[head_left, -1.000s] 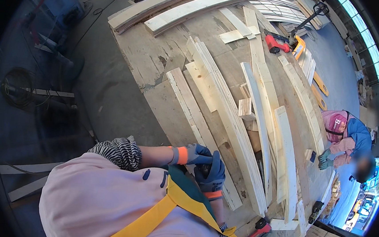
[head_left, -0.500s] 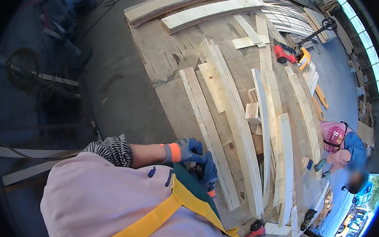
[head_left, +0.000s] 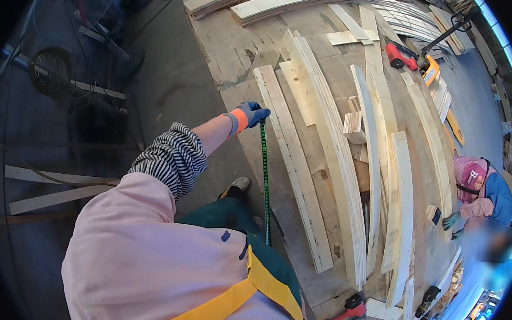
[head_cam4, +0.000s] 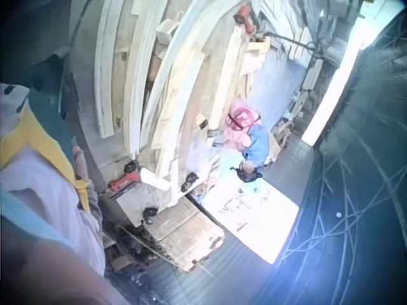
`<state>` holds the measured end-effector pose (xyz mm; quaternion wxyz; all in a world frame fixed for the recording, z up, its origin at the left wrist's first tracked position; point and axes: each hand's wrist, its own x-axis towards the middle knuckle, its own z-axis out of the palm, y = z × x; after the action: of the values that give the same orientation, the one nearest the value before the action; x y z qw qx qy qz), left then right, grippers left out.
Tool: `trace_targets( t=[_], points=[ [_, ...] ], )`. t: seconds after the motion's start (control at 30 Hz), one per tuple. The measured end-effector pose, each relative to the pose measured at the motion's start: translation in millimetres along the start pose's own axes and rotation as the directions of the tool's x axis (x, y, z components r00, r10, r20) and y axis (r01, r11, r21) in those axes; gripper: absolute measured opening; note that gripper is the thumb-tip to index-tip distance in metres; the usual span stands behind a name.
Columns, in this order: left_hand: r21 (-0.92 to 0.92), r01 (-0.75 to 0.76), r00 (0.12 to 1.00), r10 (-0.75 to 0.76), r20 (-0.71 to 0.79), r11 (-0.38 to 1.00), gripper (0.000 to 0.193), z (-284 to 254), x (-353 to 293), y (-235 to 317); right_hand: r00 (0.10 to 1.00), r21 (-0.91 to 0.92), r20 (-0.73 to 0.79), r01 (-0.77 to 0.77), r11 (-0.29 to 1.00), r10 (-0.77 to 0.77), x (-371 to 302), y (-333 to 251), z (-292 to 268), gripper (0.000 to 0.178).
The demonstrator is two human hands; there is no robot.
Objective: The person measures and cuts wooden planks using a tape measure and a nail gun. They align the planks on a workbench, secure them with nails, and stack the finished pieces.
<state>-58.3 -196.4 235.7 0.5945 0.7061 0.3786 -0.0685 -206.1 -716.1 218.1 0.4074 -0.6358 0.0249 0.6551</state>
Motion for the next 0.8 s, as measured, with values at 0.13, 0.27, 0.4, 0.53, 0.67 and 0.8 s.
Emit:
trace_targets(
  t=[0.13,0.27,0.4,0.53,0.67,0.8],
  points=[
    [-0.157,0.058,0.991,-0.076,-0.112,0.986,0.049,3.0,46.0,-22.4,0.994,0.195,0.006,-0.105,0.975,0.106,24.6,-12.6,-13.1,0.031],
    [-0.175,-0.005,0.91,-0.068,-0.409,0.984,0.061,-2.1,88.8,-41.7,0.953,0.026,-0.293,-0.076,0.997,0.08,74.0,-97.4,-17.1,0.024],
    [0.008,-0.063,0.891,0.06,-0.449,0.998,0.063,25.4,78.2,-77.0,0.876,-0.563,-0.349,0.089,0.822,-0.334,130.8,-151.2,-43.1,0.026],
    [-0.088,-0.022,0.948,-0.008,-0.319,0.996,0.065,55.0,58.8,-92.9,0.875,-0.378,-0.468,-0.068,0.923,-0.127,162.8,-223.6,-43.6,0.025],
    [-0.052,-0.003,0.963,-0.012,-0.269,0.999,0.064,69.0,61.6,-104.7,0.89,-0.147,-0.456,-0.087,0.985,0.011,184.9,-251.0,-47.9,0.021],
    [-0.039,0.1,0.968,-0.106,-0.226,0.994,0.064,74.3,63.6,-100.4,0.869,-0.267,-0.492,-0.097,0.959,-0.048,188.5,-258.4,-50.4,0.023]
  ],
)
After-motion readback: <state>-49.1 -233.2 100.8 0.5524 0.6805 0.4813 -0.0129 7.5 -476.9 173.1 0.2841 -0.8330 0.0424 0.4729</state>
